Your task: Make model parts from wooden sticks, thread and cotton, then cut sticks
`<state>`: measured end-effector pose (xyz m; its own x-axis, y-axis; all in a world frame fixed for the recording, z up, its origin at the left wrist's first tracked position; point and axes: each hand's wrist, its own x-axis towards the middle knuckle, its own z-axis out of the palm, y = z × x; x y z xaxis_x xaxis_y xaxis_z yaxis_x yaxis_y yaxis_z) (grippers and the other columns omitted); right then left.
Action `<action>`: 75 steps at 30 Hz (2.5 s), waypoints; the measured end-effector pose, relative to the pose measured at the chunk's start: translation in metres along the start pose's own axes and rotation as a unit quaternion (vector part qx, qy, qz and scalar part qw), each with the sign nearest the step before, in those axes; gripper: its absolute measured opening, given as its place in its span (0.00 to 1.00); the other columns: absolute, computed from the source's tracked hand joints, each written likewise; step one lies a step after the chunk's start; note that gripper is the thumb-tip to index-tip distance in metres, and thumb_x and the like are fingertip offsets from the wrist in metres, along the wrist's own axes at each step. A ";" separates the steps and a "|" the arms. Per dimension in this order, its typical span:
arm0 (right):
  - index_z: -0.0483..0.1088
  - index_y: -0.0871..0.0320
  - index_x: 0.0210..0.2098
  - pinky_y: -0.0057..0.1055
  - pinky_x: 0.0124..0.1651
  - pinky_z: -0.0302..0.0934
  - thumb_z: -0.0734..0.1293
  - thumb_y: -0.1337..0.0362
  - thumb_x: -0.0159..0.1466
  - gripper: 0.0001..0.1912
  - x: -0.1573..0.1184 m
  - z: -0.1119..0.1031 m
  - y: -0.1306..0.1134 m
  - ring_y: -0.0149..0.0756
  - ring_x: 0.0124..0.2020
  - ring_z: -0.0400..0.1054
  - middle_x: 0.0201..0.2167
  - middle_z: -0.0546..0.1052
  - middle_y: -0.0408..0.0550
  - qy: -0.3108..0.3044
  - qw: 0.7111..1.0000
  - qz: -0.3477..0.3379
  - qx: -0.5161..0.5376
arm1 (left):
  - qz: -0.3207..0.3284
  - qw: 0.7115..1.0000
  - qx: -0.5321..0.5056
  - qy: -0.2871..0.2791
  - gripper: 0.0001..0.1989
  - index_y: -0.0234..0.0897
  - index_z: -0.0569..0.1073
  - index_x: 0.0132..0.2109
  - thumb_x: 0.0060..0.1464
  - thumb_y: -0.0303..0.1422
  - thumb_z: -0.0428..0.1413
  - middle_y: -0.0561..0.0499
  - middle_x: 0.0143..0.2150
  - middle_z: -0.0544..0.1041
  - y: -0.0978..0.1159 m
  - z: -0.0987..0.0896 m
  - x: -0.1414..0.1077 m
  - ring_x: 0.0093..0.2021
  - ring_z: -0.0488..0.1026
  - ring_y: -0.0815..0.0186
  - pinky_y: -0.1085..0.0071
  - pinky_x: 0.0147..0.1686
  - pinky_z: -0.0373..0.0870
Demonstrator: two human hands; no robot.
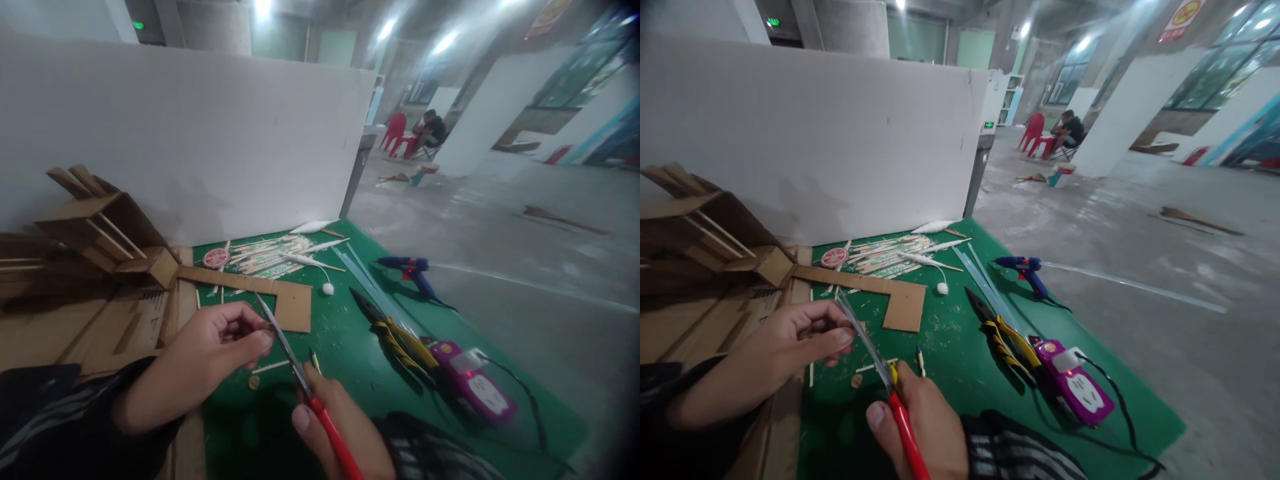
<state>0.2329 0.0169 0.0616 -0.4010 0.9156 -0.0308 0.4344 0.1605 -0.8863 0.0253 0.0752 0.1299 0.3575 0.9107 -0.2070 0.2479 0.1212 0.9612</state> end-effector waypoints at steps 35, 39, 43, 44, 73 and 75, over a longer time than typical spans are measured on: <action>0.62 0.56 0.32 0.29 0.27 0.54 0.54 0.40 0.62 0.25 0.006 0.000 -0.002 0.33 0.22 0.55 0.22 0.64 0.43 -0.022 0.999 0.031 -0.016 | 0.001 0.999 0.039 0.016 0.11 0.38 0.77 0.36 0.55 0.41 0.59 0.53 0.32 0.77 0.003 -0.003 -0.003 0.30 0.71 0.69 0.76 0.30 0.69; 0.61 0.55 0.30 0.29 0.27 0.53 0.53 0.39 0.62 0.26 0.006 0.002 -0.004 0.32 0.22 0.55 0.22 0.64 0.42 -0.014 0.999 0.033 -0.017 | 0.007 0.999 0.039 0.019 0.10 0.38 0.77 0.36 0.55 0.40 0.59 0.53 0.32 0.77 0.005 -0.002 -0.003 0.30 0.71 0.68 0.76 0.30 0.69; 0.62 0.55 0.31 0.27 0.27 0.54 0.53 0.38 0.63 0.27 0.006 0.003 -0.004 0.31 0.22 0.56 0.22 0.65 0.42 0.005 1.000 0.004 0.004 | 0.019 0.999 0.041 0.016 0.08 0.38 0.77 0.35 0.55 0.38 0.59 0.53 0.32 0.77 0.007 -0.002 -0.004 0.31 0.71 0.69 0.76 0.30 0.68; 0.63 0.55 0.31 0.27 0.27 0.54 0.53 0.38 0.63 0.27 0.006 0.003 -0.004 0.31 0.22 0.56 0.22 0.65 0.42 0.006 1.000 0.000 0.007 | 0.022 0.999 0.042 0.015 0.08 0.38 0.77 0.35 0.55 0.38 0.59 0.53 0.31 0.77 0.007 -0.002 -0.004 0.31 0.71 0.69 0.76 0.31 0.68; 0.68 0.54 0.42 0.33 0.36 0.63 0.57 0.44 0.64 0.21 -0.004 0.005 0.002 0.39 0.30 0.68 0.29 0.72 0.46 0.015 1.000 0.006 -0.003 | -0.010 1.000 -0.008 0.003 0.08 0.36 0.74 0.31 0.52 0.36 0.61 0.55 0.27 0.74 0.001 -0.003 -0.002 0.24 0.69 0.73 0.78 0.26 0.68; 0.68 0.53 0.43 0.32 0.35 0.63 0.57 0.44 0.64 0.21 -0.005 0.006 0.002 0.39 0.28 0.68 0.28 0.72 0.46 0.021 1.000 0.003 0.000 | -0.007 1.000 -0.008 0.005 0.07 0.37 0.75 0.32 0.52 0.36 0.61 0.56 0.27 0.74 0.003 -0.002 -0.002 0.25 0.69 0.73 0.78 0.26 0.68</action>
<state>0.2311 0.0103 0.0573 -0.3644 0.9311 -0.0159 0.4362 0.1556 -0.8863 0.0233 0.0744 0.1336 0.3456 0.9126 -0.2187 0.2378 0.1403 0.9611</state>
